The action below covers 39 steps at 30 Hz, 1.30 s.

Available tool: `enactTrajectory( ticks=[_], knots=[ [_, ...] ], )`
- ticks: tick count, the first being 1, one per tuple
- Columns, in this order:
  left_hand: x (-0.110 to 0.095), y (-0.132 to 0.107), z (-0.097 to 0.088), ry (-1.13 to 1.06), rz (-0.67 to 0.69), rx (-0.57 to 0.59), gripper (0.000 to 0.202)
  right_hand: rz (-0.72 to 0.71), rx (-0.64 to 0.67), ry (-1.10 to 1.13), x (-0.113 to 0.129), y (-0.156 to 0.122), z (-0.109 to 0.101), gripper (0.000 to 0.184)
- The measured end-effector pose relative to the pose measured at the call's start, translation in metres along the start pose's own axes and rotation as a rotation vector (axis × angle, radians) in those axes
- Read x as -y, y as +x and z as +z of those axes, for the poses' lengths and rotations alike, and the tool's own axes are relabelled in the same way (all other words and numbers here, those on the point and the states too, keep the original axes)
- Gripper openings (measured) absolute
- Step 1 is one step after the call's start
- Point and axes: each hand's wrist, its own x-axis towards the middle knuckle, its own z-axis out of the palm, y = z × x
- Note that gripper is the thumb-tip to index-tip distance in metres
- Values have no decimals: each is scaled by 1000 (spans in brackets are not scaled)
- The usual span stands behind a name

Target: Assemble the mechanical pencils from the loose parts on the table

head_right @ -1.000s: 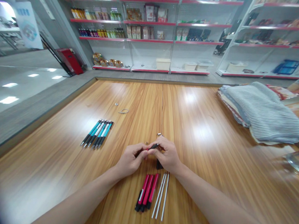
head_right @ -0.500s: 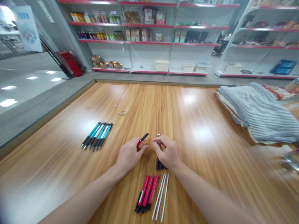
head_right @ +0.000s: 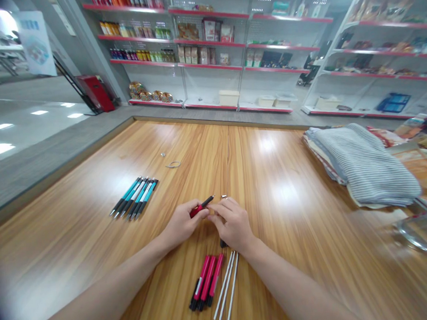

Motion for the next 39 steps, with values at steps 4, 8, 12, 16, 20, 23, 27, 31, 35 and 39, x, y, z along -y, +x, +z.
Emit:
enactTrajectory(
  ticks=[4,8,12,16,20,23,27,31,35,39],
  knots=[
    [1,1,-3,-56,-26,43,35,-24,-7,33,-1,0,-1,18],
    [4,1,-4,-108,-27,93,39,-27,7,51,-2,0,-1,13],
    [4,0,-5,-153,-3,147,38,-36,11,54,-2,0,-1,10],
    [2,-1,-7,-153,35,180,39,-59,6,48,-3,0,0,7],
    [-1,-1,-8,-175,62,177,41,-56,-19,56,-1,0,-1,8],
    [1,-2,-7,-187,45,115,38,7,-105,34,-1,0,-2,8],
    [2,-1,-5,-42,24,-127,28,77,-208,10,-3,-1,-4,10],
    [-1,0,-3,71,115,-207,27,74,-220,43,-5,-1,-5,14],
    [-2,-1,-2,208,155,-173,27,54,-249,66,-5,2,-5,13],
    [0,-2,-2,377,113,-216,22,63,-276,65,-7,3,-6,14]
  ],
)
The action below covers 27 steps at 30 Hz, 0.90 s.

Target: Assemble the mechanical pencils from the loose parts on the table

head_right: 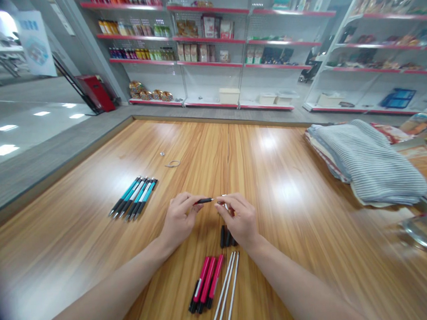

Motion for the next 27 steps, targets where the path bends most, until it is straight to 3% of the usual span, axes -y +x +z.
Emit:
enactTrajectory(
  ticks=[6,15,20,27],
  knots=[
    [-4,-1,-2,134,35,-13,19,22,36,6,-6,-1,-2,11],
    [-3,-2,0,159,67,21,23,24,114,34,-9,-1,1,9],
    [-2,-2,0,177,43,25,21,-29,173,42,-8,0,-1,21],
    [-5,-3,-1,162,62,23,24,-11,145,1,-4,1,0,15]
  ],
)
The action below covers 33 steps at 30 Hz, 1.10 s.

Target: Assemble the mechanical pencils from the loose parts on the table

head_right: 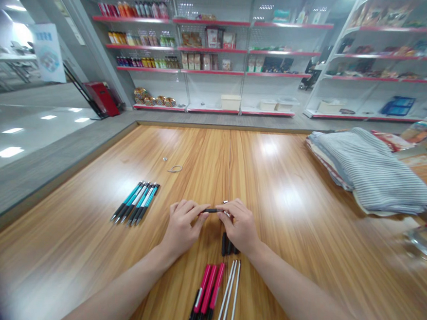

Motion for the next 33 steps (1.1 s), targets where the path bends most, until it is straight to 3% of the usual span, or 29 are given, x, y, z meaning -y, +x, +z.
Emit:
enactTrajectory(
  ticks=[12,20,31,33],
  knots=[
    [6,-1,6,-92,66,-13,20,-68,83,-157,-8,2,0,11],
    [11,-1,10,-176,73,23,23,-52,12,-137,-3,5,-1,6],
    [9,-2,8,-170,68,18,20,-60,56,-121,-1,2,0,14],
    [10,-2,9,-176,61,17,20,-65,53,-121,0,2,0,9]
  ],
)
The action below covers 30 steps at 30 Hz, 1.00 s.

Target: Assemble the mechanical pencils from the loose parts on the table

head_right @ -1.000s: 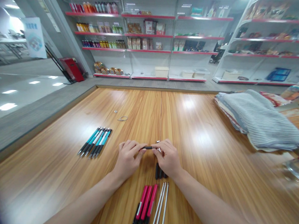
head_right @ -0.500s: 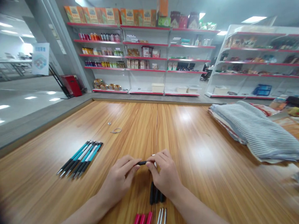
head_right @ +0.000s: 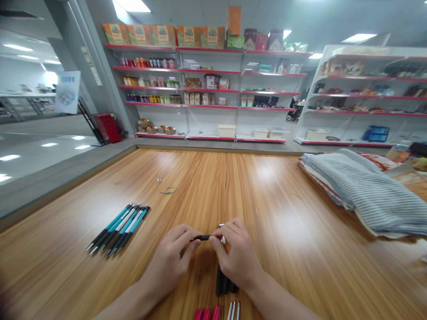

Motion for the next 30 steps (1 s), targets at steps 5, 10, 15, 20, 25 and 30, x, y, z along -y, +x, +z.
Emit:
enactTrajectory(
  ticks=[5,10,15,20,25,30],
  knots=[
    [0,1,1,-8,11,-10,22,-21,-53,10,-1,-2,-1,10],
    [-1,1,0,21,35,-16,21,-47,-65,2,-3,-2,-1,8],
    [0,0,1,42,43,-32,20,-47,-32,-6,-2,-3,0,8],
    [-3,2,-2,50,50,-17,17,-51,-6,-70,-3,-5,0,11],
    [-4,2,-4,48,55,-10,16,-56,13,-104,-2,-5,0,9],
    [-2,1,-2,98,127,7,22,-85,17,-119,0,-5,1,14]
  ],
)
